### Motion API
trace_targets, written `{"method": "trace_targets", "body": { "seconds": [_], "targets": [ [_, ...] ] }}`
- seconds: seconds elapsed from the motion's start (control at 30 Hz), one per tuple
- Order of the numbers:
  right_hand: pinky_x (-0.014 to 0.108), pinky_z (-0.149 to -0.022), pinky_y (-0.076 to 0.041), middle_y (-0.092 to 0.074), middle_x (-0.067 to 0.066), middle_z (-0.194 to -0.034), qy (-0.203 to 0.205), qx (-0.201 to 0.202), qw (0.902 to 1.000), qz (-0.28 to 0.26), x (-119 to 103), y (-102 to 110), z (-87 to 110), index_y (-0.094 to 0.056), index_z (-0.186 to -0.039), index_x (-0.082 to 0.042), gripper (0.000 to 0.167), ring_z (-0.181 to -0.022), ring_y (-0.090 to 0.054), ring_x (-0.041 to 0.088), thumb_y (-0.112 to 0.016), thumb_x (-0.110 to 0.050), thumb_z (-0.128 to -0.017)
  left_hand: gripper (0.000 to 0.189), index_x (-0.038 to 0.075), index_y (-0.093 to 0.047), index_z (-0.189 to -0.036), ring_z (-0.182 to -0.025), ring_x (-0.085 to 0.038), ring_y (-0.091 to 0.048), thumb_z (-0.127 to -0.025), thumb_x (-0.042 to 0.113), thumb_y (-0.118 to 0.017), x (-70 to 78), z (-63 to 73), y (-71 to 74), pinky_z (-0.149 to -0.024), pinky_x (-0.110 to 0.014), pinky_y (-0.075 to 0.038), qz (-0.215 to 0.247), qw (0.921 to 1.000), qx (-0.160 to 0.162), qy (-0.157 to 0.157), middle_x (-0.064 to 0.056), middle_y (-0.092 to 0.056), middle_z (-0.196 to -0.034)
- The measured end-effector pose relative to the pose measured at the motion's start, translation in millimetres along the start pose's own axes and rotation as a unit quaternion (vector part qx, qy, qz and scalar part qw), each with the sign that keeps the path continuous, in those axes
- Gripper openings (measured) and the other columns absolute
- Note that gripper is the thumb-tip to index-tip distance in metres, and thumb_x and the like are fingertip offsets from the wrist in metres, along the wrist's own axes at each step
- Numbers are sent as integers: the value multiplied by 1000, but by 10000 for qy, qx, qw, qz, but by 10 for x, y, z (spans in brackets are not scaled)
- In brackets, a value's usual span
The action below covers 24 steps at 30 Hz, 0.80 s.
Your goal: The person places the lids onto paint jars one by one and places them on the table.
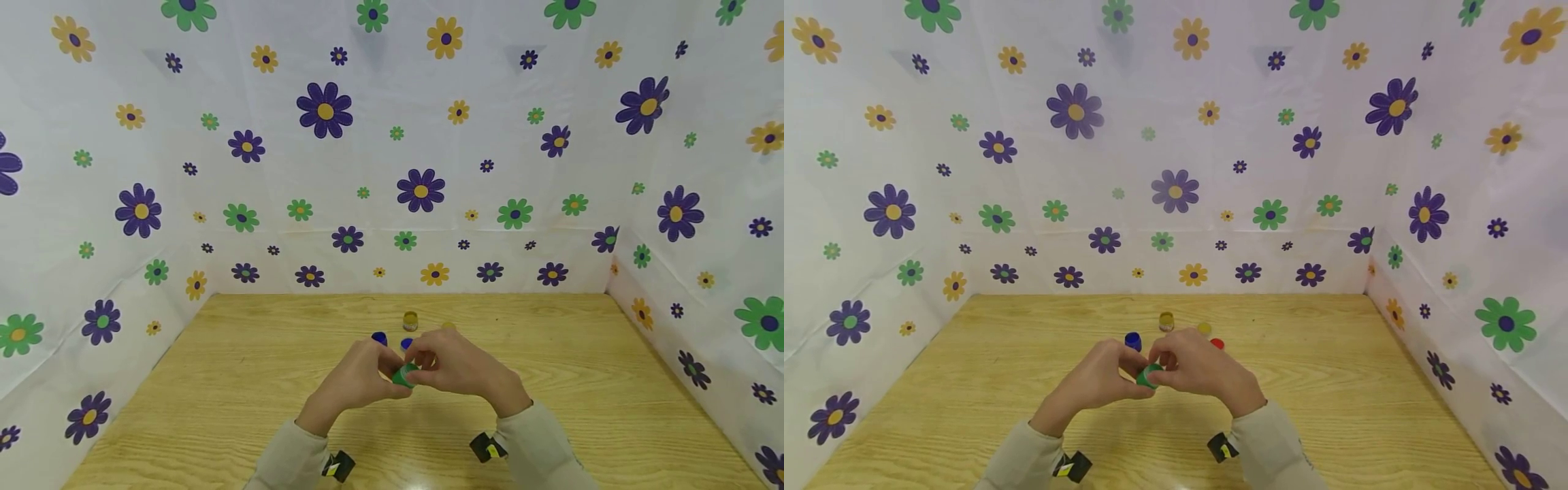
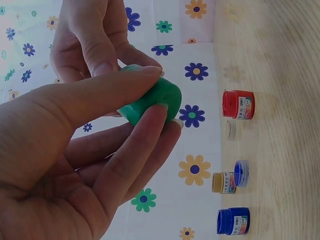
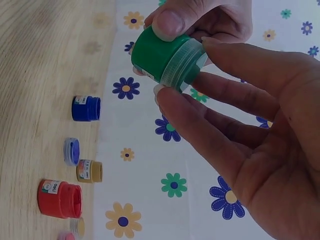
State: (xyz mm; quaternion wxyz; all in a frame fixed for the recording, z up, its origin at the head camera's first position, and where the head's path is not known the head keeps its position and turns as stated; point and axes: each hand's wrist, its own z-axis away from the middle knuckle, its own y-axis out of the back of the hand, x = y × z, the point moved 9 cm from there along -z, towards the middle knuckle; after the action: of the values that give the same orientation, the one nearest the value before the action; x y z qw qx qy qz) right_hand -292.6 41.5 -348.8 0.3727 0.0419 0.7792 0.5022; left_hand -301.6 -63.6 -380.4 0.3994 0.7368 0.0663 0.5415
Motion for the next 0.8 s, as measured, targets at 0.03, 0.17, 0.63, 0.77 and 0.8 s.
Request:
{"method": "trace_targets", "body": {
  "seconds": [0.03,0.17,0.63,0.77,0.8],
  "targets": [
    [18,-74,-56,-74,5,-99,-37,-17,10000,-16,6,-1,2,-75,-109,-5,17,-82,-69,8,-75,-17,-96,16,11,-81,-96,-81,-12,-74,-82,15,-87,-2,-1,0,-72,-27,-59,-5,10000,2,-5,-2,-80,-90],
    [18,-76,-57,-74,7,-107,-144,-106,9996,-221,29,-11,5,-73,-114,-7,21,-88,-73,15,-76,-14,-94,16,10,-81,-97,-82,-12,-74,-83,15,-87,-11,-3,8,-73,-28,-59,-43,10000,24,15,-2,-80,-90],
    [17,-80,-58,-71,7,-107,78,-126,9989,-453,1,-19,-1,-75,-110,-9,20,-97,-74,20,-77,-4,-91,16,11,-81,-97,-81,-11,-74,-82,16,-87,7,3,33,-73,-28,-59,-103,9999,41,88,0,-80,-89],
    [17,-76,-57,-75,7,-105,11,-87,9992,-394,11,-15,0,-76,-111,-8,18,-86,-72,10,-77,-9,-93,17,11,-81,-98,-82,-10,-74,-83,16,-87,-1,-2,23,-73,-28,-59,-72,9999,9,77,0,-80,-89],
    [17,-76,-57,-76,6,-104,-13,-85,9993,-355,16,-15,-3,-76,-111,-8,18,-84,-71,8,-76,-11,-93,17,11,-81,-97,-82,-10,-74,-83,16,-87,-2,-3,20,-73,-28,-59,-72,10000,5,66,0,-80,-90]
  ]
}}
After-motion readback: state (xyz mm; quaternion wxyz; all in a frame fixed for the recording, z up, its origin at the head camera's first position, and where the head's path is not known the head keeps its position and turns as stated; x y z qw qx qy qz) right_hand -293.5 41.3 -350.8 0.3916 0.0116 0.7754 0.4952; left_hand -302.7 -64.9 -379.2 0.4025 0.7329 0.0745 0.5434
